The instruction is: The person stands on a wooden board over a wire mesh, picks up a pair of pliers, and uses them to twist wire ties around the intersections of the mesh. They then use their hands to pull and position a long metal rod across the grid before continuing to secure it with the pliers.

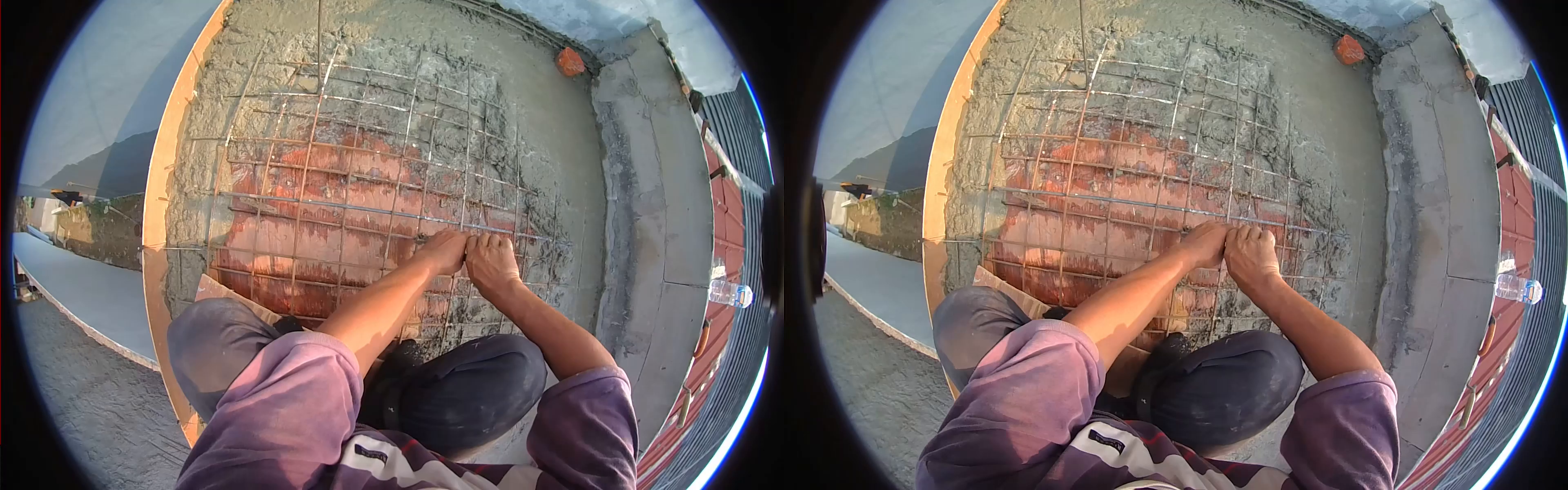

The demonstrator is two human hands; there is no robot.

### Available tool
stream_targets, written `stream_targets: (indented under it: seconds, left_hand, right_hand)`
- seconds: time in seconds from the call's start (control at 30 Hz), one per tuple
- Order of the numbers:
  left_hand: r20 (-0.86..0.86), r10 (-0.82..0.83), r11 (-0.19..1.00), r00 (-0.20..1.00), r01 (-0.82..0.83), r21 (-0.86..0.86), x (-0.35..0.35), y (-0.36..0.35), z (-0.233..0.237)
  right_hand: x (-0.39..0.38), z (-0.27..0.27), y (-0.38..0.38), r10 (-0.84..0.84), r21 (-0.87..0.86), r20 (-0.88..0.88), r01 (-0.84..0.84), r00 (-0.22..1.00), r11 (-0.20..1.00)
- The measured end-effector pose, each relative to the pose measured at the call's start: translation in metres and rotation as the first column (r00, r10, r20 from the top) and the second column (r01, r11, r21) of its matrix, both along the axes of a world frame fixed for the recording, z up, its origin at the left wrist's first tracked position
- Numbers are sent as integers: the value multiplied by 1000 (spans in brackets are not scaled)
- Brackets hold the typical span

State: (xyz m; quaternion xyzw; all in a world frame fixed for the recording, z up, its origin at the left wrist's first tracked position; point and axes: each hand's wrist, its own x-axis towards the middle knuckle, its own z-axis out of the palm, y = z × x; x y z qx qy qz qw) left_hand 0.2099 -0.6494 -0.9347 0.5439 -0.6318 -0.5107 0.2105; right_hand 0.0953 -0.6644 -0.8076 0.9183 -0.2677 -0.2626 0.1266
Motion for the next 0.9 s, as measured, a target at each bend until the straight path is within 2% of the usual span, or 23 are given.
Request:
stream_targets:
  seconds: [0.07,0.1,0.13,0.17,0.2,0.23,0.27,0.3,0.33,0.37,0.4,0.5,0.53,0.57,0.6,0.63,0.67,0.7,0.77,0.8,0.83,0.9]
  left_hand:
    - [-20,110,984,994,-112,-138,-1,9,-3]
    - [-34,160,967,987,-164,-196,-4,22,-6]
    - [25,211,888,977,-181,-423,-5,40,6]
    - [69,202,903,977,-158,-401,-13,48,5]
    - [113,188,914,976,-132,-383,-20,51,3]
    - [155,175,925,972,-108,-365,-24,49,-1]
    - [155,169,913,973,-95,-397,-26,45,-8]
    - [150,83,942,985,-29,-333,-27,38,-9]
    - [142,0,962,990,38,-269,-25,28,-6]
    - [138,-84,970,987,112,-215,-19,15,-3]
    - [31,-19,978,999,25,-209,-16,6,-3]
    - [53,-162,987,985,162,1,2,-3,24]
    - [-1,-18,991,1000,18,-133,-4,9,12]
    - [76,44,967,996,-24,-255,-13,25,2]
    - [143,118,924,983,-56,-378,-15,42,0]
    - [200,196,863,960,-72,-500,-18,54,-2]
    - [184,198,873,963,-89,-480,-24,58,-9]
    - [187,173,892,967,-73,-446,-24,51,-14]
    - [183,114,935,976,-43,-351,-26,38,-21]
    - [116,82,955,990,-45,-294,-24,25,-23]
    - [93,-6,978,996,25,-207,-7,10,-14]
    - [7,-192,981,981,193,-29,12,-4,11]
  right_hand:
    - [0,-9,-8,-214,236,-50,220,976,947]
    - [-1,-13,-9,-313,351,-98,327,945,877]
    - [-8,-12,-18,-392,529,-62,364,918,767]
    - [-14,-13,-25,-586,660,-242,574,773,484]
    - [-14,-10,-33,-690,699,-443,702,573,135]
    - [-13,-9,-37,-683,643,-642,730,348,-233]
    - [-18,-6,-34,-680,656,-631,725,374,-210]
    - [-18,-1,-25,-706,659,-431,730,563,180]
    - [-18,1,-13,-618,559,-237,625,750,545]
    - [-16,1,-5,-435,363,-64,427,898,828]
    - [-15,0,3,-205,128,-83,215,975,968]
    - [-12,-10,2,-91,12,-127,93,988,996]
    - [-15,-19,-3,-273,220,-118,293,955,930]
    - [-25,-22,-12,-490,468,-211,527,846,709]
    - [-26,-16,-24,-632,636,-358,675,688,375]
    - [-28,-12,-32,-680,700,-533,713,504,-20]
    - [-40,-21,-30,-733,719,-557,668,389,-192]
    - [-36,-17,-29,-746,724,-413,685,523,80]
    - [-27,-5,-12,-609,587,-170,576,775,569]
    - [-27,-9,4,-406,298,44,376,913,878]
    - [-20,-12,0,-261,187,11,254,965,949]
    - [-14,-12,-1,7,-13,-125,-9,992,1000]
